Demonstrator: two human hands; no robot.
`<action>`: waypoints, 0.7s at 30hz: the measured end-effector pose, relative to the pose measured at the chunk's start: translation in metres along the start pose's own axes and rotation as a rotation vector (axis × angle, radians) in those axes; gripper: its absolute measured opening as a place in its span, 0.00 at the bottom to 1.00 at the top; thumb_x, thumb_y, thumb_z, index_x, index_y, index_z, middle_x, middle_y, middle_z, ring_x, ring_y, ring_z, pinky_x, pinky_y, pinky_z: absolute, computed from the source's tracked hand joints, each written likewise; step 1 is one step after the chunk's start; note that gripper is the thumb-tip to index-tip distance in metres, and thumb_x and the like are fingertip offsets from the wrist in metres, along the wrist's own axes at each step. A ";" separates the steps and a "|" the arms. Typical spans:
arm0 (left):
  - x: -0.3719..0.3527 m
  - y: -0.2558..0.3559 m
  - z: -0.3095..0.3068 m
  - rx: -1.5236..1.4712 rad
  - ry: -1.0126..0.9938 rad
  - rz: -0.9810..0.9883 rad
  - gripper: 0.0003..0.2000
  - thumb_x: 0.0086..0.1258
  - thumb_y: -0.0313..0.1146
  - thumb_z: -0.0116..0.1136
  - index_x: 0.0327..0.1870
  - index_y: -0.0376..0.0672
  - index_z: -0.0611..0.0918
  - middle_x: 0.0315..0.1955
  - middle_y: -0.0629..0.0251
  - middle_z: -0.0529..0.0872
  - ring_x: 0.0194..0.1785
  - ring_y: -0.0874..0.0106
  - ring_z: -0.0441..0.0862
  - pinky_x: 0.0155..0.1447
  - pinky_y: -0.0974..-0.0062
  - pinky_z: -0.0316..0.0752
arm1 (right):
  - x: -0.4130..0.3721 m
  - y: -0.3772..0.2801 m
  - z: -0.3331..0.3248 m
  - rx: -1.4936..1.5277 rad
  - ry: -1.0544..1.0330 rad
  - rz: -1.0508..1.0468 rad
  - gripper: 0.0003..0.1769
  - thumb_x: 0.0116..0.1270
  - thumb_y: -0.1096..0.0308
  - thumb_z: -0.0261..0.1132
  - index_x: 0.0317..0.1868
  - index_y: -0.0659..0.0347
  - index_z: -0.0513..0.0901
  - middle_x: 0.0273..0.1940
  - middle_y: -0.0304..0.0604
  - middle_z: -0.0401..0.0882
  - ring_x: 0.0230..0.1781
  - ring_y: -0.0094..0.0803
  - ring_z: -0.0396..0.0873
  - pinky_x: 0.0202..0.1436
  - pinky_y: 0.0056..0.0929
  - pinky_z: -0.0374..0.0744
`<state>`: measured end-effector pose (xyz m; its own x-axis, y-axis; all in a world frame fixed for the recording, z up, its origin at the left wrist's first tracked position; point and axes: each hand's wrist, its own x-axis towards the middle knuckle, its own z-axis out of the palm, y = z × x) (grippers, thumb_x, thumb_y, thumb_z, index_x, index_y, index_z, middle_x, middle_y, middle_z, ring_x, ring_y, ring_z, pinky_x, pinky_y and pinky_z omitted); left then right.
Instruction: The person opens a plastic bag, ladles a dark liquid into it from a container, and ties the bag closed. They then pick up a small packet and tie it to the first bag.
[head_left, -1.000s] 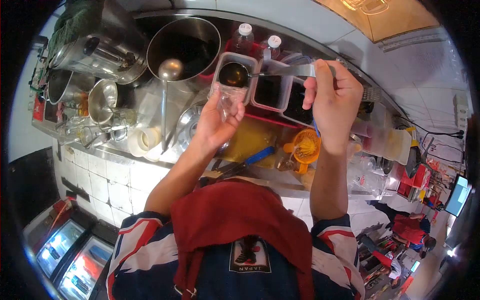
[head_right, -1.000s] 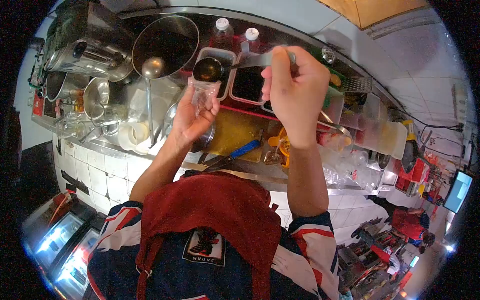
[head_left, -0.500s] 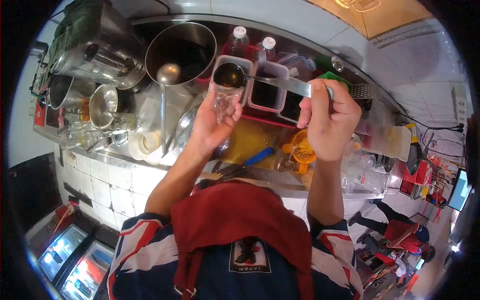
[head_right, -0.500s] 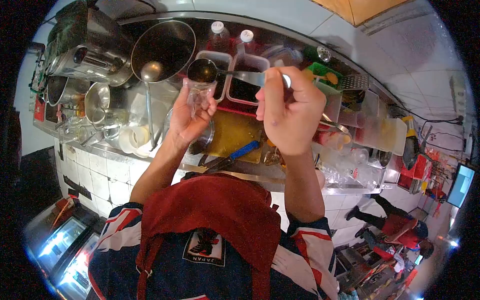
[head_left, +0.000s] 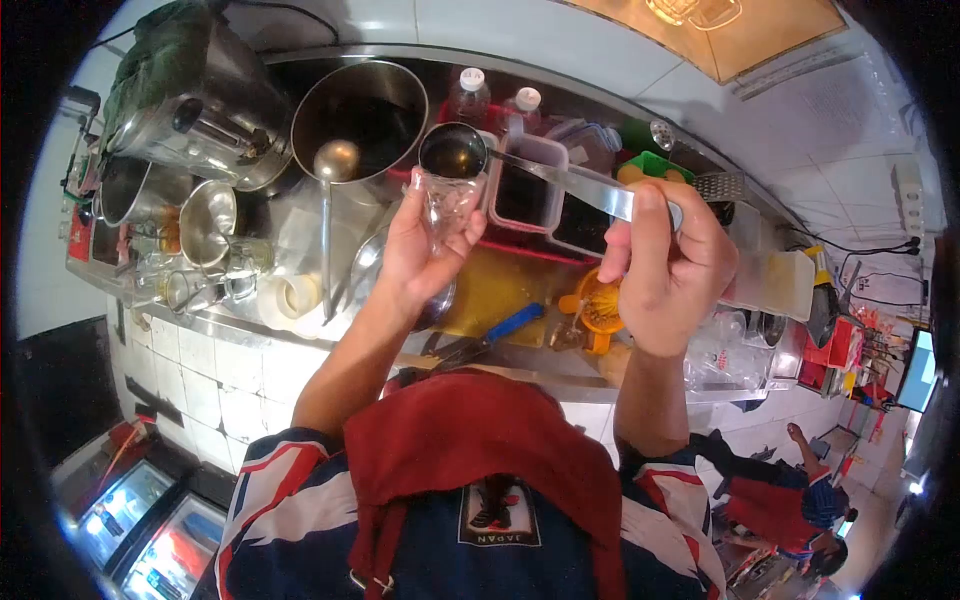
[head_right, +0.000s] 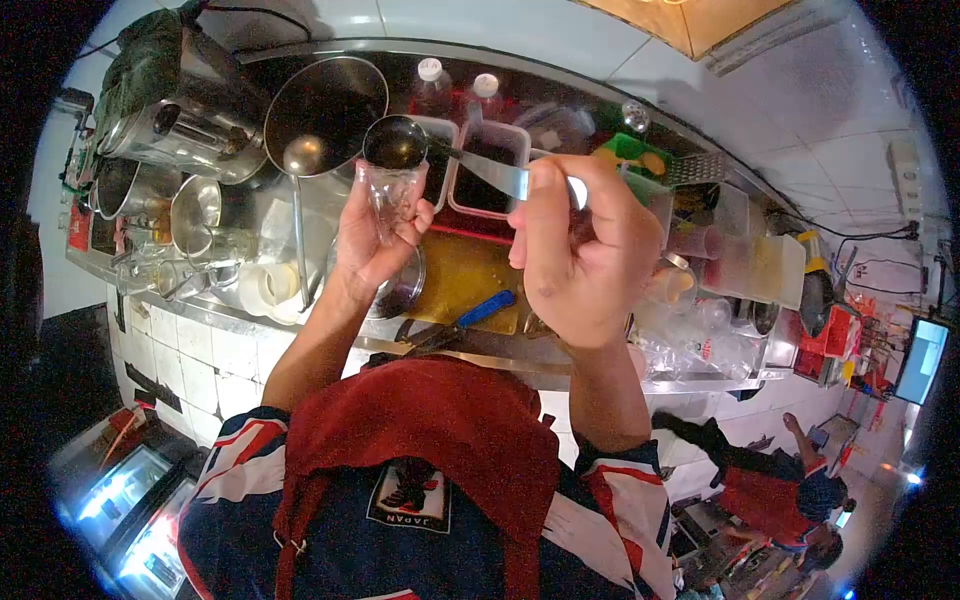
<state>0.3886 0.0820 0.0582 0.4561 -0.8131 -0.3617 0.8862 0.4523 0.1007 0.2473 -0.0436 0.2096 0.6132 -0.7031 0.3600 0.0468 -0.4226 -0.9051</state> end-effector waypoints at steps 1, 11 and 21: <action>0.000 0.000 0.000 -0.001 -0.010 -0.007 0.22 0.72 0.51 0.56 0.59 0.49 0.76 0.54 0.59 0.83 0.55 0.67 0.82 0.49 0.66 0.79 | -0.001 -0.002 0.000 0.005 0.011 -0.030 0.08 0.73 0.72 0.58 0.39 0.69 0.80 0.18 0.38 0.75 0.12 0.18 0.69 0.16 0.16 0.66; 0.006 0.004 0.010 0.054 -0.151 0.024 0.24 0.70 0.53 0.57 0.61 0.50 0.75 0.54 0.60 0.83 0.56 0.67 0.81 0.51 0.65 0.77 | -0.012 -0.025 -0.005 -0.070 0.029 -0.138 0.08 0.73 0.76 0.54 0.37 0.68 0.78 0.20 0.39 0.75 0.14 0.18 0.69 0.17 0.16 0.65; 0.001 0.007 0.046 0.042 -0.287 0.054 0.25 0.68 0.54 0.60 0.60 0.51 0.76 0.56 0.65 0.82 0.58 0.71 0.80 0.49 0.67 0.73 | -0.024 -0.038 -0.021 -0.204 -0.053 -0.500 0.02 0.64 0.77 0.62 0.35 0.68 0.80 0.20 0.42 0.81 0.18 0.25 0.81 0.19 0.20 0.75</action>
<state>0.3988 0.0681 0.1009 0.5015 -0.8616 -0.0786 0.8601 0.4867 0.1529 0.2143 -0.0226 0.2399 0.5944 -0.3599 0.7192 0.1924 -0.8047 -0.5617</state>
